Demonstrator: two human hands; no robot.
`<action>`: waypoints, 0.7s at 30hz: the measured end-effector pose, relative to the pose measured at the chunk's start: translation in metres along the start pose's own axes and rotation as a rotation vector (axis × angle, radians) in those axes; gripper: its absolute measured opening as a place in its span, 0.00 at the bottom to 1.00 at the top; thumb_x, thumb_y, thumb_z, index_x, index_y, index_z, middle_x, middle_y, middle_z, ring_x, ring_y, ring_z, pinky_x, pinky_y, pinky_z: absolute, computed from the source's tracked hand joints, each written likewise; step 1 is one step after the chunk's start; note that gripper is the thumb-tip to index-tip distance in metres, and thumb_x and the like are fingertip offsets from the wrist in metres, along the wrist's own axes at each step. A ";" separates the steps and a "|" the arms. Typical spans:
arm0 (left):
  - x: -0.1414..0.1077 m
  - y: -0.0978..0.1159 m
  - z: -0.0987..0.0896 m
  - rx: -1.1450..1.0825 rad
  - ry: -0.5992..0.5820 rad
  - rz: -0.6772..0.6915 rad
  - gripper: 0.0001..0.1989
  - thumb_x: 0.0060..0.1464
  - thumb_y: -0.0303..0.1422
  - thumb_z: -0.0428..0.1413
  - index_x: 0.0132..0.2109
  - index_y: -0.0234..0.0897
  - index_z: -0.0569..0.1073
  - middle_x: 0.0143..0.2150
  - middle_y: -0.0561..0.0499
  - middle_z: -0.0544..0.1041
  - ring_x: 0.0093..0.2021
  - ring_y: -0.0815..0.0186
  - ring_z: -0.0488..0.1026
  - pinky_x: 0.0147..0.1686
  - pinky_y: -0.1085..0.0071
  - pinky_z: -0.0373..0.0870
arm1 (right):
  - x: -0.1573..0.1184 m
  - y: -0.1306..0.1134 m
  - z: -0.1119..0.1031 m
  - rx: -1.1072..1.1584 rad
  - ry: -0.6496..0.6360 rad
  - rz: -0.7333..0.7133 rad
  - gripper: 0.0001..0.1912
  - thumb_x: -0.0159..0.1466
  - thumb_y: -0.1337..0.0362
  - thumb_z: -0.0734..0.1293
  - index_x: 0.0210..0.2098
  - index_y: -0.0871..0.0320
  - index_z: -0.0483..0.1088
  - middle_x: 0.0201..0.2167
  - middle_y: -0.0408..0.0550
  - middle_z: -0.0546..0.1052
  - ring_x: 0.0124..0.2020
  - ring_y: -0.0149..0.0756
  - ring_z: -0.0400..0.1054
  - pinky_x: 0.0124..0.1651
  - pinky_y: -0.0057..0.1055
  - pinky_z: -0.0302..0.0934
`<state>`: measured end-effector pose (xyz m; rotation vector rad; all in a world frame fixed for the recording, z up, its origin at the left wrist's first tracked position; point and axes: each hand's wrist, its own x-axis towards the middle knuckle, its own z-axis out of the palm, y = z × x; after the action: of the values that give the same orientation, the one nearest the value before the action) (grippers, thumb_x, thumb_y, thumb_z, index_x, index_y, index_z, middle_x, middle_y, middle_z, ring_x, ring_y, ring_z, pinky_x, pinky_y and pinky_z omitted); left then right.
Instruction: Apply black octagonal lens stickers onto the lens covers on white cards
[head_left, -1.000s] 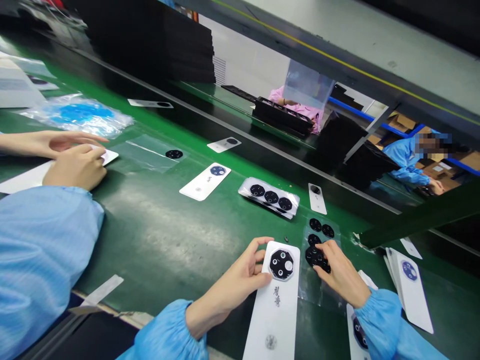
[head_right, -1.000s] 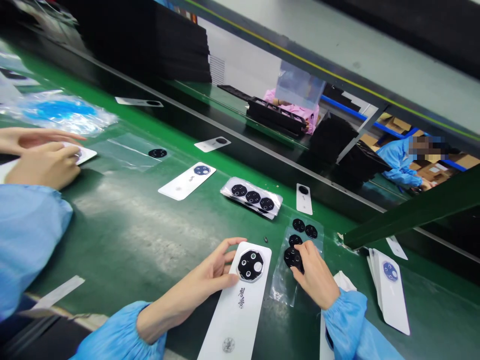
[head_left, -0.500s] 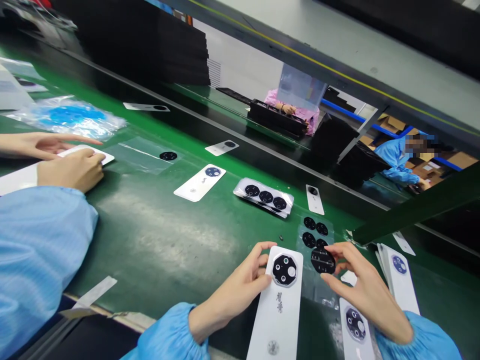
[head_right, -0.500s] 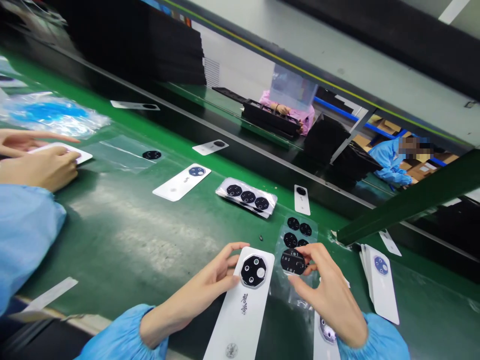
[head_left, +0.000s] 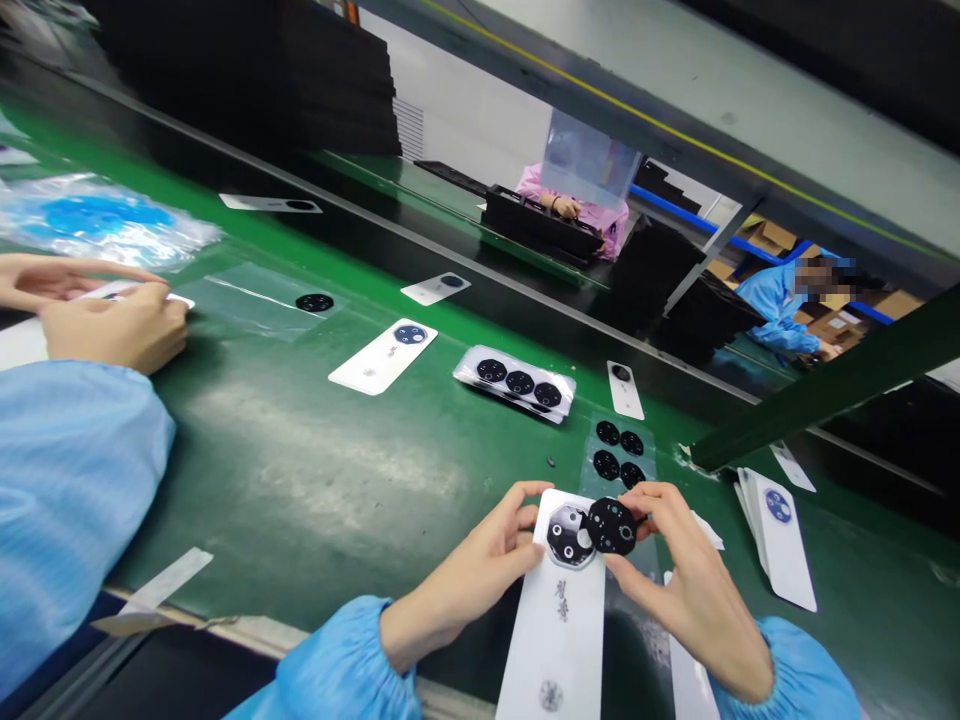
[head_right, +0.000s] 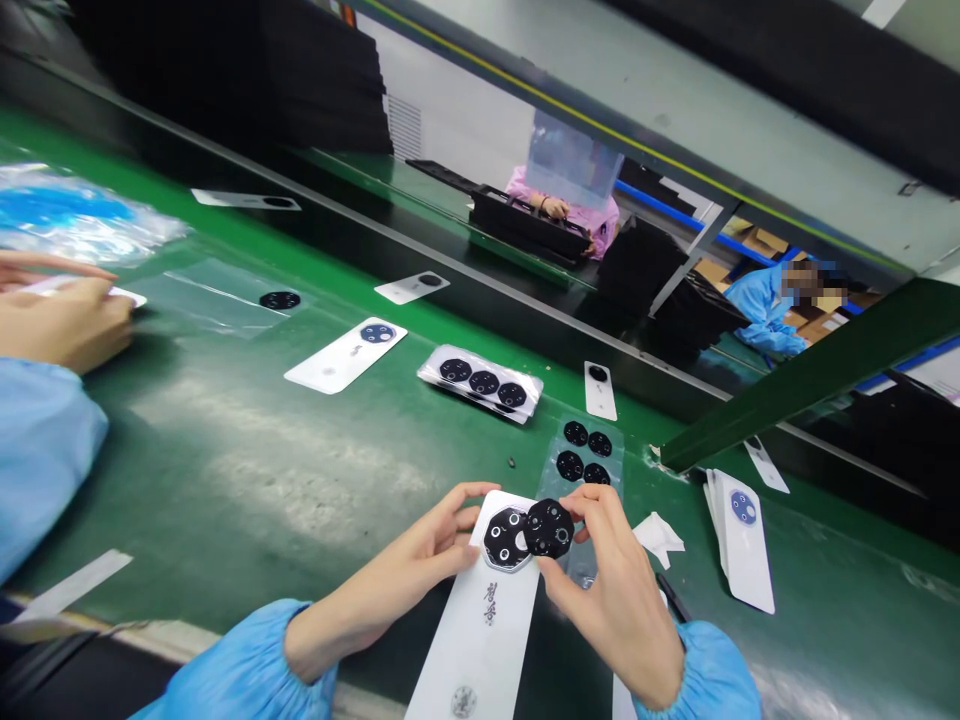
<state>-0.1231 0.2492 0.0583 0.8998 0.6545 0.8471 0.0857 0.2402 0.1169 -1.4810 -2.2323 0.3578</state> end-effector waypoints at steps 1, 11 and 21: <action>0.000 0.001 0.000 -0.007 0.008 -0.006 0.25 0.52 0.30 0.54 0.55 0.40 0.56 0.50 0.46 0.72 0.43 0.62 0.72 0.39 0.68 0.65 | 0.001 0.001 0.000 0.009 0.001 0.005 0.11 0.60 0.64 0.64 0.43 0.52 0.62 0.44 0.48 0.66 0.36 0.36 0.65 0.37 0.33 0.67; 0.001 0.002 -0.005 -0.039 0.029 -0.009 0.25 0.51 0.28 0.54 0.55 0.41 0.57 0.50 0.47 0.71 0.41 0.63 0.72 0.38 0.69 0.65 | 0.008 0.008 0.001 0.028 -0.020 0.046 0.12 0.61 0.63 0.64 0.44 0.53 0.62 0.46 0.50 0.66 0.39 0.39 0.66 0.40 0.36 0.67; 0.001 0.003 -0.006 -0.019 0.027 0.021 0.25 0.53 0.31 0.54 0.56 0.42 0.56 0.47 0.47 0.71 0.41 0.62 0.72 0.37 0.68 0.66 | 0.009 0.002 0.002 -0.032 -0.002 0.004 0.13 0.61 0.63 0.64 0.45 0.52 0.61 0.46 0.49 0.66 0.37 0.37 0.67 0.38 0.35 0.68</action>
<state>-0.1284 0.2533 0.0576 0.8811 0.6604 0.8837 0.0837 0.2496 0.1164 -1.5018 -2.2468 0.3269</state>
